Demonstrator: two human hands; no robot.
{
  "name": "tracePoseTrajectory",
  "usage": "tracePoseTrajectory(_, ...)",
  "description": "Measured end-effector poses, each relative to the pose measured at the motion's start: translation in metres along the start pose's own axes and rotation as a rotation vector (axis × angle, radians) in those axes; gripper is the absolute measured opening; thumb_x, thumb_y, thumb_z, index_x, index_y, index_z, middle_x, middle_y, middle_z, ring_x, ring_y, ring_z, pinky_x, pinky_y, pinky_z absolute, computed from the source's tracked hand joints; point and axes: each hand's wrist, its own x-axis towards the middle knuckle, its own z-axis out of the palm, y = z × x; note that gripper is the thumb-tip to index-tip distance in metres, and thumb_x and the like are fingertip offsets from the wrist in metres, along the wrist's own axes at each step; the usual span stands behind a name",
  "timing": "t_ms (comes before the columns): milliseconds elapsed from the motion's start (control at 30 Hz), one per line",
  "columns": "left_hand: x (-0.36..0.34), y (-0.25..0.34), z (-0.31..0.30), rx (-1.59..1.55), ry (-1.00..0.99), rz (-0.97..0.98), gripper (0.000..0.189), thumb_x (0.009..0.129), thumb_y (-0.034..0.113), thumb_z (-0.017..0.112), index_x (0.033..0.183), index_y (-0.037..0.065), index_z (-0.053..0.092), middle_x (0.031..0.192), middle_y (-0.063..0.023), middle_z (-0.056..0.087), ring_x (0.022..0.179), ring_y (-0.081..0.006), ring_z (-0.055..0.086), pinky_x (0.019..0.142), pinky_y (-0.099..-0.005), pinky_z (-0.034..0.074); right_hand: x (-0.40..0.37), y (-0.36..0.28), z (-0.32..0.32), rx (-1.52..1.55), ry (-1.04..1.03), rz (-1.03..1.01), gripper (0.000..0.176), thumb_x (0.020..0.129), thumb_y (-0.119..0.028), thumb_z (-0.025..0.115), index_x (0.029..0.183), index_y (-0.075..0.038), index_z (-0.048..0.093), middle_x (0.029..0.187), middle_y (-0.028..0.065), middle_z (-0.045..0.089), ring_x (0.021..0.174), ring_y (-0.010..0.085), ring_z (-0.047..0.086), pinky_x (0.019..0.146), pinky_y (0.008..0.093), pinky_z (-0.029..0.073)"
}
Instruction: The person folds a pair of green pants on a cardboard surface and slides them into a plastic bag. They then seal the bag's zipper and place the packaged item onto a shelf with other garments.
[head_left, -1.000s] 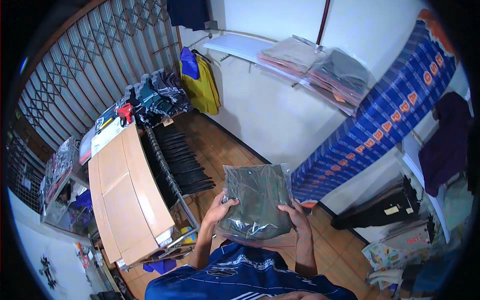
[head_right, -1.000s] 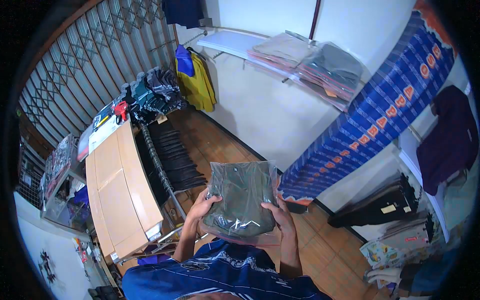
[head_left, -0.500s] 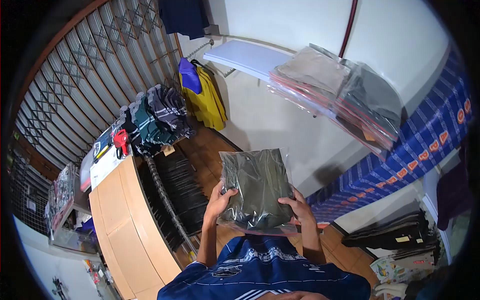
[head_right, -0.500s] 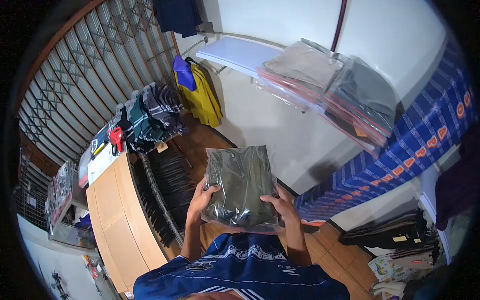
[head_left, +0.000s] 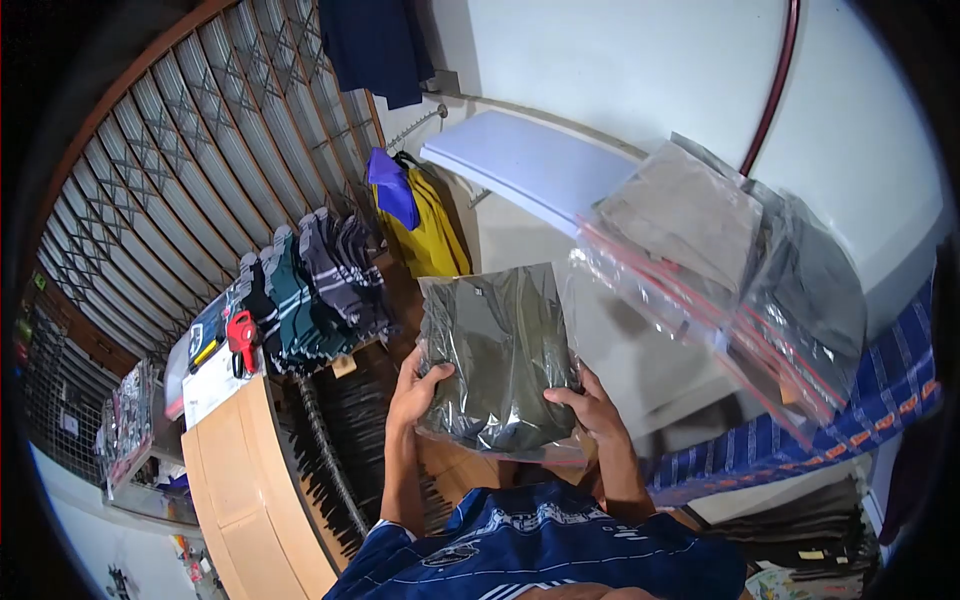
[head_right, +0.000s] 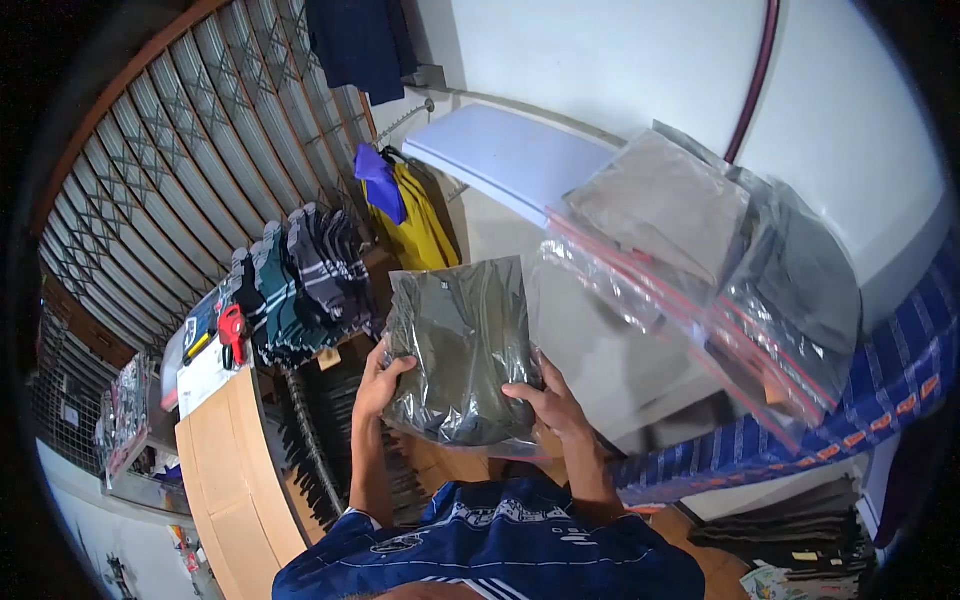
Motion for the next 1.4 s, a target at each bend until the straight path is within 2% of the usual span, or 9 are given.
tracePoseTrajectory(267,0.165,0.043,-0.001,0.072,-0.048,0.148,0.041,0.09,-0.001,0.063,0.13,0.002,0.064,0.111,-0.0001,0.071,0.099,-0.0098,0.063,0.091,-0.0264,0.05,0.12,-0.058,-0.004,0.049,0.038,-0.197,0.08,0.088,0.001,0.072,0.159,0.001,0.036,0.144,0.0093,0.056,0.129,0.018,0.055,0.112,0.0318,0.041)
tracePoseTrajectory(467,0.295,0.055,0.001,0.143,-0.15,0.079,0.038,0.09,0.004,0.065,0.127,0.003,0.067,0.11,0.0003,0.07,0.098,-0.0104,0.063,0.09,-0.0273,0.05,0.175,-0.073,-0.008,-0.001,0.166,-0.406,0.09,0.09,0.004,0.072,0.165,0.0,0.021,0.152,0.0115,0.051,0.133,0.0209,0.053,0.112,0.0315,0.041)
tracePoseTrajectory(767,0.482,0.026,0.024,0.26,-0.365,0.093,0.032,0.092,0.009,0.072,0.122,-0.002,0.066,0.1,-0.0032,0.072,0.087,-0.0118,0.064,0.081,-0.0273,0.052,0.218,-0.064,-0.005,-0.065,0.314,-0.42,0.104,0.089,0.003,0.075,0.168,-0.009,0.008,0.173,0.0171,0.009,0.153,0.0348,0.029,0.121,0.047,0.034)
tracePoseTrajectory(867,0.528,0.022,0.033,0.314,-0.435,0.121,0.032,0.092,0.01,0.074,0.119,-0.006,0.064,0.102,-0.0071,0.073,0.09,-0.0138,0.066,0.081,-0.0288,0.054,0.228,-0.064,0.004,-0.027,0.305,-0.389,0.103,0.091,-0.001,0.077,0.168,-0.008,0.009,0.174,0.0159,0.009,0.152,0.0375,0.031,0.121,0.0479,0.033)
tracePoseTrajectory(1000,0.572,0.007,0.05,0.467,-0.425,0.24,0.037,0.09,0.014,0.076,0.117,-0.009,0.064,0.099,-0.0115,0.073,0.089,-0.0177,0.067,0.081,-0.0326,0.054,0.232,-0.05,0.011,-0.139,0.326,-0.32,0.093,0.092,-0.008,0.079,0.166,-0.011,0.022,0.17,0.0161,0.025,0.151,0.0319,0.035,0.117,0.0429,0.04)
tracePoseTrajectory(1033,0.578,0.006,0.056,0.514,-0.425,0.289,0.039,0.089,0.015,0.077,0.116,-0.009,0.063,0.098,-0.0125,0.073,0.088,-0.0188,0.067,0.081,-0.0337,0.054,0.231,-0.043,0.015,-0.113,0.365,-0.312,0.073,0.095,-0.01,0.076,0.159,-0.01,0.042,0.168,0.0149,0.031,0.151,0.0264,0.037,0.117,0.0401,0.042)
tracePoseTrajectory(1133,0.584,0.009,0.073,0.51,-0.46,0.276,0.041,0.088,0.018,0.077,0.114,-0.01,0.063,0.097,-0.0151,0.072,0.089,-0.0216,0.066,0.084,-0.0362,0.054,0.228,-0.021,0.014,-0.153,0.313,-0.216,0.051,0.094,-0.001,0.074,0.143,-0.006,0.062,0.157,0.0129,0.05,0.135,0.0205,0.055,0.109,0.0346,0.049)
tracePoseTrajectory(1233,0.597,0.001,0.082,0.474,-0.533,0.327,0.039,0.09,0.018,0.075,0.113,-0.01,0.063,0.098,-0.016,0.072,0.092,-0.0221,0.065,0.086,-0.037,0.052,0.226,0.002,0.017,-0.151,0.399,-0.099,0.03,0.097,-0.007,0.072,0.127,-0.004,0.074,0.138,0.0129,0.067,0.124,0.02,0.064,0.105,0.0344,0.051)
tracePoseTrajectory(1400,0.597,-0.002,0.088,0.441,-0.58,0.358,0.036,0.091,0.018,0.073,0.113,-0.008,0.063,0.101,-0.0181,0.072,0.094,-0.024,0.066,0.088,-0.0374,0.052,0.213,0.025,0.019,-0.244,0.573,0.015,0.029,0.099,-0.011,0.071,0.127,-0.004,0.073,0.12,0.0096,0.076,0.112,0.0172,0.069,0.1,0.0333,0.053)
